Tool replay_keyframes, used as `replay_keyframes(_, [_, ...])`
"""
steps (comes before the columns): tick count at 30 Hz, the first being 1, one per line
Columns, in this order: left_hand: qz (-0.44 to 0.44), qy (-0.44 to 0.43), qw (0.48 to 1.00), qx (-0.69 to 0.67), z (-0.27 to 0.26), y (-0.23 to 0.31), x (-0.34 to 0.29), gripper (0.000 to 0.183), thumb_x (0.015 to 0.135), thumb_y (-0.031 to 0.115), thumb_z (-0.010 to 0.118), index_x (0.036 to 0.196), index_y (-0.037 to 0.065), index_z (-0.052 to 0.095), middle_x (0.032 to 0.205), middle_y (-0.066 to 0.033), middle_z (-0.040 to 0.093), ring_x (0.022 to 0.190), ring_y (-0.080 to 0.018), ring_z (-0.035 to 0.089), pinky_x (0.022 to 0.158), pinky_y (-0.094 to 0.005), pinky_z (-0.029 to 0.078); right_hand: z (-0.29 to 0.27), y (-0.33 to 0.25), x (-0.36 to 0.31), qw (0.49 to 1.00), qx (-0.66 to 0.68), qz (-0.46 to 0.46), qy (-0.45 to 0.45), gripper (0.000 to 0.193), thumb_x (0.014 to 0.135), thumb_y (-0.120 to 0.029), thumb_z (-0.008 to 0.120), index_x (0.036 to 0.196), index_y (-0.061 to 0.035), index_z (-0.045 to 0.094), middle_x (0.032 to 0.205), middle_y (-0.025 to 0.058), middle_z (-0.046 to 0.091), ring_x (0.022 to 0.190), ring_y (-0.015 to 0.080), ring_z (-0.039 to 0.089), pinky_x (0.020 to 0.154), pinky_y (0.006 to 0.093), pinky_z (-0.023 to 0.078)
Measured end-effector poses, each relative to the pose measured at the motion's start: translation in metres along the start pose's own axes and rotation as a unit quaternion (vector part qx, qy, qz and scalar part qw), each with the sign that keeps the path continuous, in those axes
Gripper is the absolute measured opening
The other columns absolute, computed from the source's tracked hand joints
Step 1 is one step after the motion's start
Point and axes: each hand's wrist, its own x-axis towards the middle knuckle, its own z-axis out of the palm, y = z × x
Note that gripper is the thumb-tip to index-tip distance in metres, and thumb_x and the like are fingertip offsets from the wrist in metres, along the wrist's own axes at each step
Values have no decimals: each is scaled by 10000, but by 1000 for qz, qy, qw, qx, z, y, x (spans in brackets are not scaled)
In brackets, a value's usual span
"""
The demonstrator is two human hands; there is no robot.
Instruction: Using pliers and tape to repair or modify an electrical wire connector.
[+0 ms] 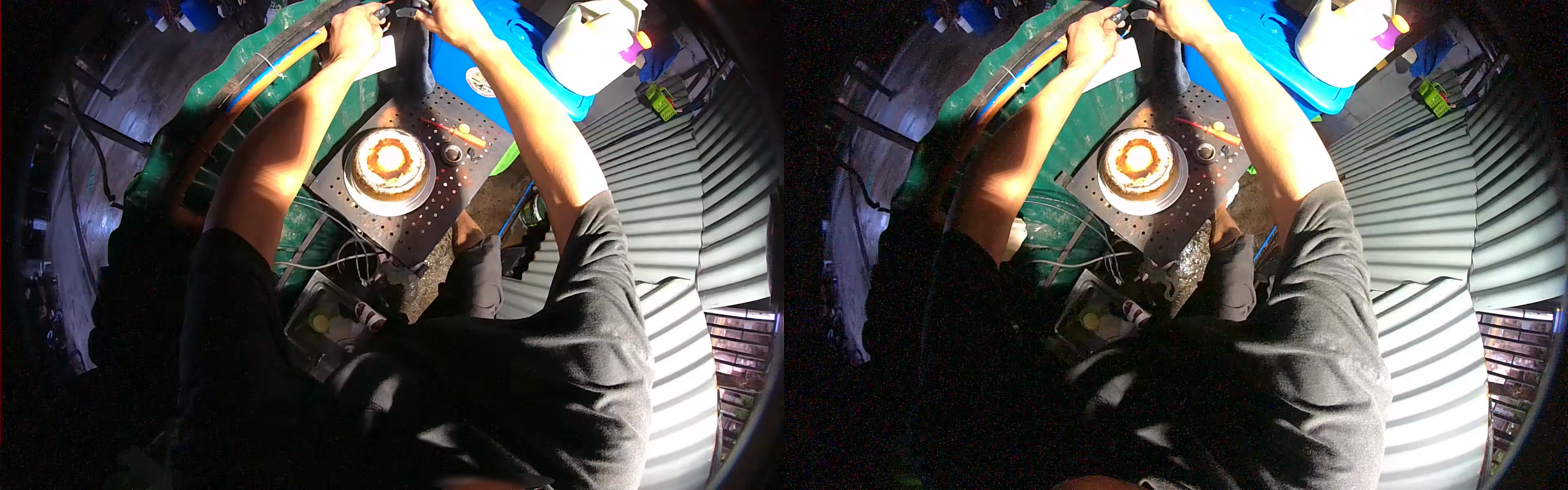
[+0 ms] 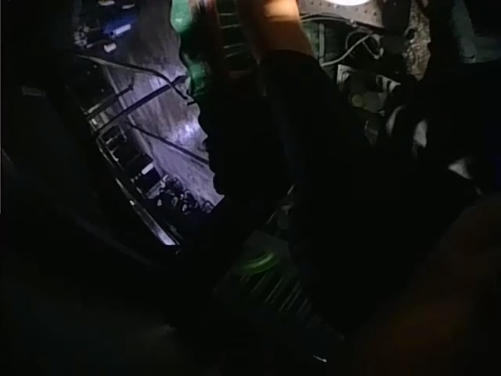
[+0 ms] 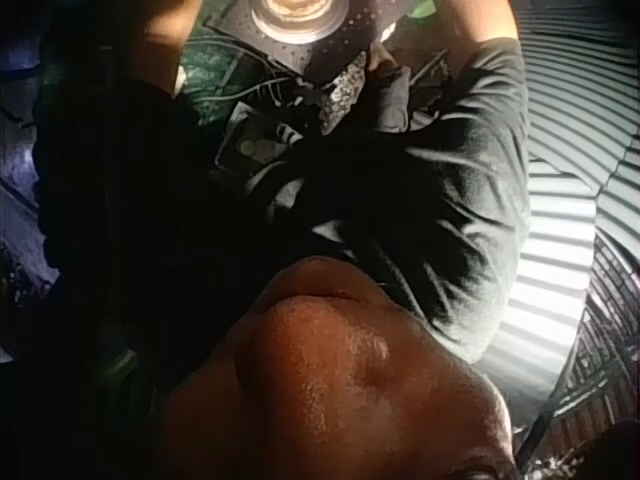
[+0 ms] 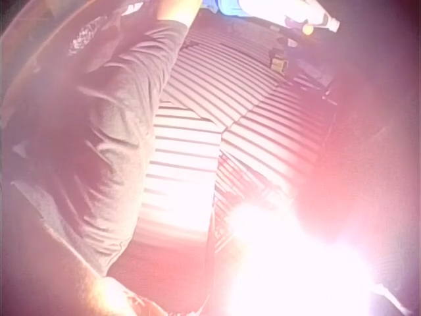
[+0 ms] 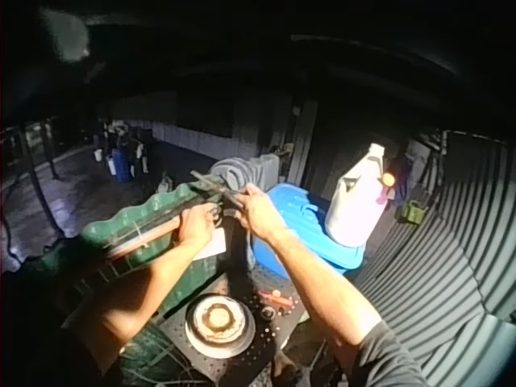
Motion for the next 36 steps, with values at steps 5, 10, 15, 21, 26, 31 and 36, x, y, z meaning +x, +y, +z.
replay_keyframes(5, [45,30,996,68,11,-11,1,197,826,114,504,960,53,633,649,-163,613,631,-238,641,630,-359,492,4,4,14,966,-196,-163,-52,209,689,-130,605,867,-21,590,795,163,541,863,302,495,781,353,413])
replay_keyframes(10, [60,54,996,26,14,-11,1,228,811,117,521,999,72,642,696,-189,615,655,-272,642,658,-373,492,25,-8,17,996,-10,65,65,197,683,-91,534,822,29,608,778,244,591,786,403,563,723,435,460])
replay_keyframes(15, [90,73,992,46,14,-12,-2,262,810,88,510,1038,77,638,734,-185,632,659,-260,647,667,-366,494,39,-10,17,837,285,465,36,244,756,-148,514,806,68,616,742,252,615,741,355,618,677,375,470])
replay_keyframes(21, [60,82,994,-34,18,-26,3,310,809,63,485,1093,67,609,734,-120,664,598,-199,641,600,-330,510,27,4,-18,968,116,204,93,304,777,-153,515,990,62,542,988,262,560,942,378,547,813,403,430])
replay_keyframes(26, [-49,-41,993,-97,14,-9,4,386,824,52,423,1194,62,533,721,-46,643,498,-126,595,489,-282,489,34,31,-69,989,-119,84,14,439,734,-143,617,1152,-94,492,1303,127,410,1169,363,410,943,500,384])
replay_keyframes(31, [-24,-23,997,-69,15,-21,7,474,825,28,402,1290,110,441,805,-60,641,517,-110,592,467,-257,477,41,25,-66,982,-172,75,-18,521,707,-94,606,1201,-100,438,1357,127,319,1235,355,327,963,548,333])
replay_keyframes(36, [-85,-73,975,-194,8,-7,5,348,862,10,405,1182,92,513,798,-26,606,540,-79,555,440,-225,446,34,36,-54,984,-177,20,-1,480,712,-68,592,1171,-102,457,1330,110,360,1231,328,342,989,501,321])
